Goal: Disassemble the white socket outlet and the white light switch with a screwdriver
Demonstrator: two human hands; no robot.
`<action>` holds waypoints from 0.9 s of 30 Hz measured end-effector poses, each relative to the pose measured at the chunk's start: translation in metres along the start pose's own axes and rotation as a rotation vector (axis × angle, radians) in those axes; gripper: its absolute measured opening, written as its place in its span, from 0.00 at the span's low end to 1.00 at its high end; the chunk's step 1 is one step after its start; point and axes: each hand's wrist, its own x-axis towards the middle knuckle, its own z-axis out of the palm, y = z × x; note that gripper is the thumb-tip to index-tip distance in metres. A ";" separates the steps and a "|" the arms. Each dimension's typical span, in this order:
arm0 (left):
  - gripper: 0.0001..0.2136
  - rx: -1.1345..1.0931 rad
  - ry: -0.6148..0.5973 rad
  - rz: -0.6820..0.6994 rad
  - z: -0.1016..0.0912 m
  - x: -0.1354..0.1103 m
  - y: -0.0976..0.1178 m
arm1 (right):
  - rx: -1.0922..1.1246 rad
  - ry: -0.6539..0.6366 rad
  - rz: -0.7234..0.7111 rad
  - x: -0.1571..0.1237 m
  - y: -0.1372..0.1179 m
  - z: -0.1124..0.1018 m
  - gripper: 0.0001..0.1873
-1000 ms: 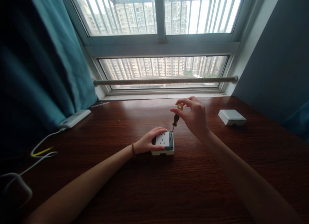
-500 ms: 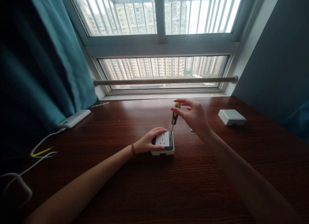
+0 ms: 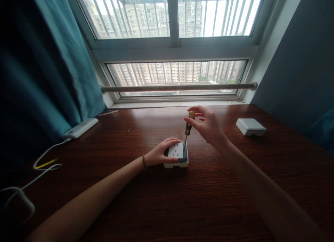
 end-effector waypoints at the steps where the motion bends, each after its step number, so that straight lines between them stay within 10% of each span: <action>1: 0.32 0.000 -0.001 0.000 0.000 0.000 0.000 | -0.051 0.040 -0.018 -0.001 0.002 0.001 0.17; 11: 0.32 -0.003 0.003 -0.002 0.000 0.000 -0.001 | 0.249 -0.110 0.096 0.001 -0.005 -0.001 0.21; 22: 0.32 -0.018 0.005 -0.003 0.000 0.000 0.000 | -0.310 0.204 -0.111 -0.002 0.010 0.006 0.17; 27: 0.32 -0.027 0.011 -0.007 0.000 0.000 0.001 | -0.012 0.000 0.008 -0.003 0.001 0.003 0.19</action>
